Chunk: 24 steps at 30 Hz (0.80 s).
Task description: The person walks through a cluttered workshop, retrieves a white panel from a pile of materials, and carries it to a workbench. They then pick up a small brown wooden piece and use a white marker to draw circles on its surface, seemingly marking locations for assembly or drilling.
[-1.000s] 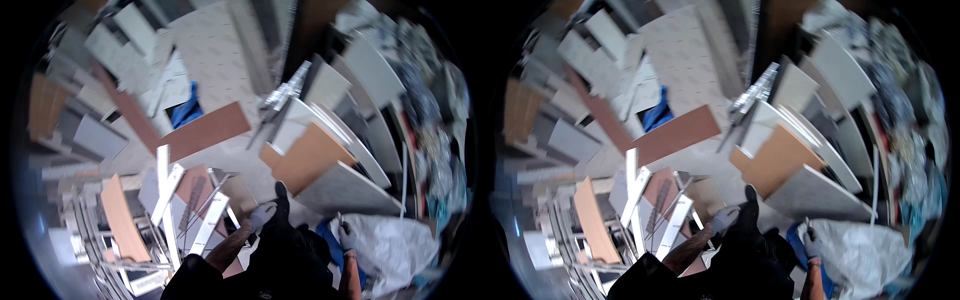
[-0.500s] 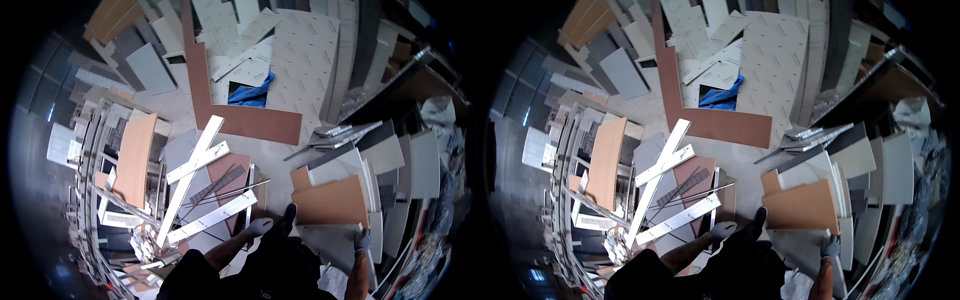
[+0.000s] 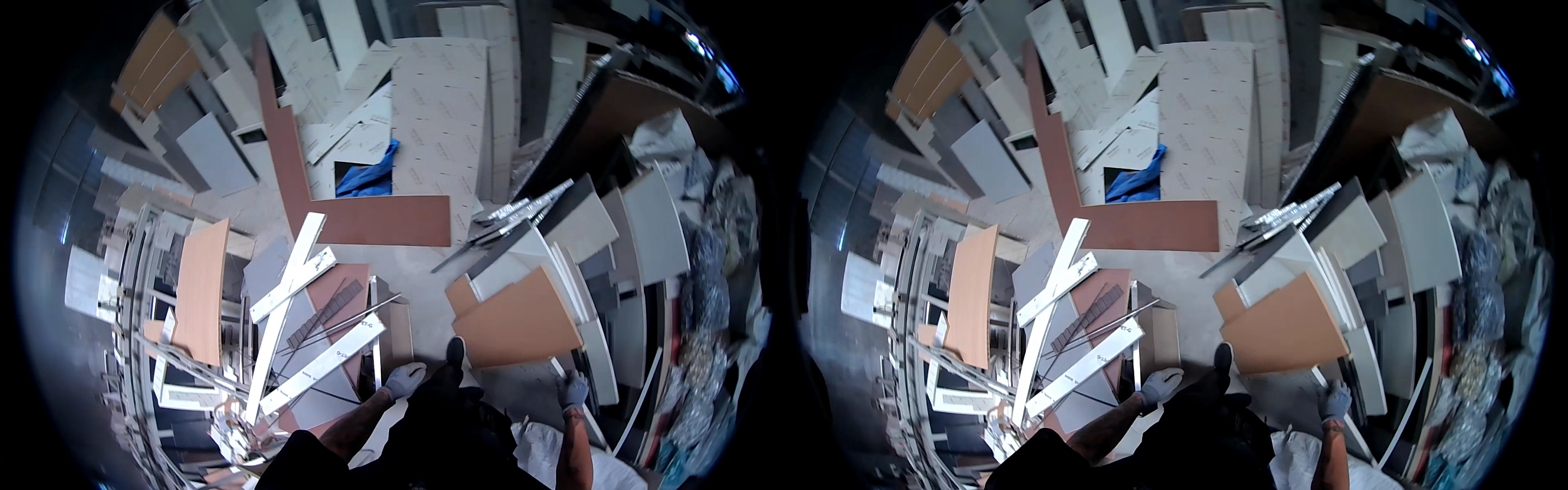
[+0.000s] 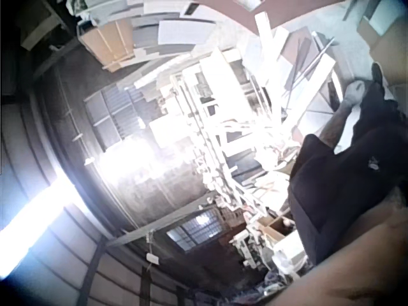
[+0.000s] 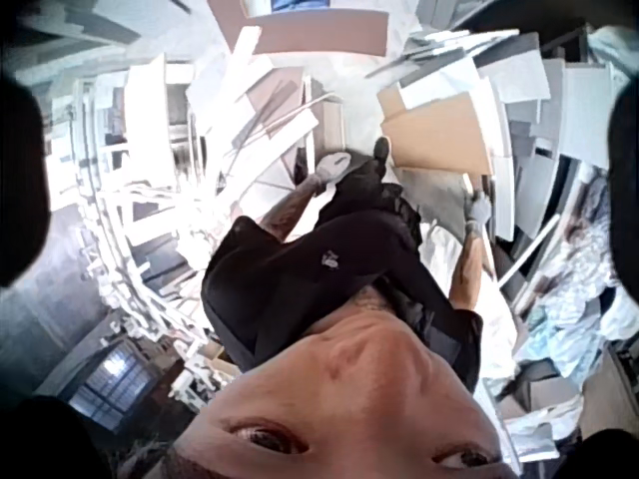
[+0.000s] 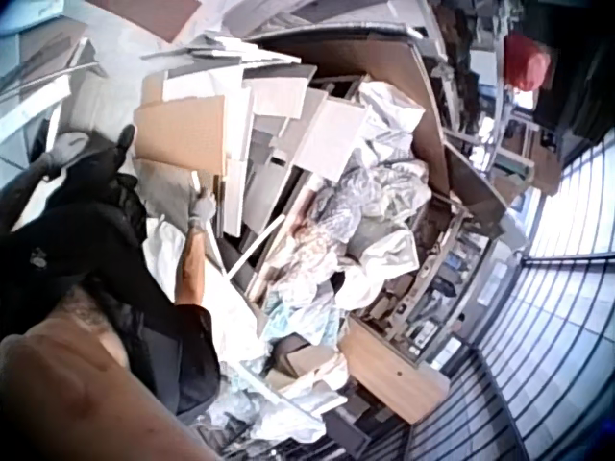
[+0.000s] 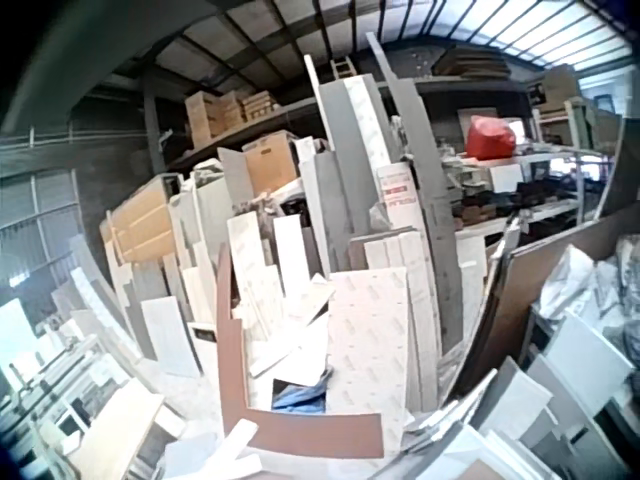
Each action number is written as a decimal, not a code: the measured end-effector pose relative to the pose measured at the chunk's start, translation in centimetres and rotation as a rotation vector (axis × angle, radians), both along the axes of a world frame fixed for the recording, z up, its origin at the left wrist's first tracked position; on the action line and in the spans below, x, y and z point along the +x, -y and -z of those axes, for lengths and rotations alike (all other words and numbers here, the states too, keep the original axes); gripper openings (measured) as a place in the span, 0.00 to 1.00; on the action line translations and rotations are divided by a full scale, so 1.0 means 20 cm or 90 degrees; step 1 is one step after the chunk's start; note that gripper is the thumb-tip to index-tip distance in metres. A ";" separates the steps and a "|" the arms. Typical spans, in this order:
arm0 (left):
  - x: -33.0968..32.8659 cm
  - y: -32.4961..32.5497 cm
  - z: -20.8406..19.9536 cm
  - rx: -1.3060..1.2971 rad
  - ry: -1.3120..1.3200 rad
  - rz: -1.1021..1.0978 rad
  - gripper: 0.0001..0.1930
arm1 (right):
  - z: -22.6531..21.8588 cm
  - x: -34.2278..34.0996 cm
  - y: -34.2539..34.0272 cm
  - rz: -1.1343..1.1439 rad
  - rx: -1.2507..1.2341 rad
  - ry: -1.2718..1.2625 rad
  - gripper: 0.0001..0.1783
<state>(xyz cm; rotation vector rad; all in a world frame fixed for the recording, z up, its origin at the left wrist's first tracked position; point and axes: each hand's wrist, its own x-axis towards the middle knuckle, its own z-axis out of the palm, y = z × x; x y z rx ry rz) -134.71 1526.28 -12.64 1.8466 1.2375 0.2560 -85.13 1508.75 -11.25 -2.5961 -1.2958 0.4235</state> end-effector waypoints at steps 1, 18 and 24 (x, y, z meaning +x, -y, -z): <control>0.03 0.00 -0.01 0.017 0.005 0.030 0.14 | 0.01 -0.01 0.01 0.008 0.000 0.010 0.17; 0.34 0.01 0.22 -0.283 -0.014 0.177 0.15 | -0.11 -0.36 0.09 0.140 0.151 0.009 0.15; 0.90 -0.26 0.43 -0.046 -0.004 0.502 0.15 | -0.08 -0.40 0.12 0.201 0.181 0.001 0.15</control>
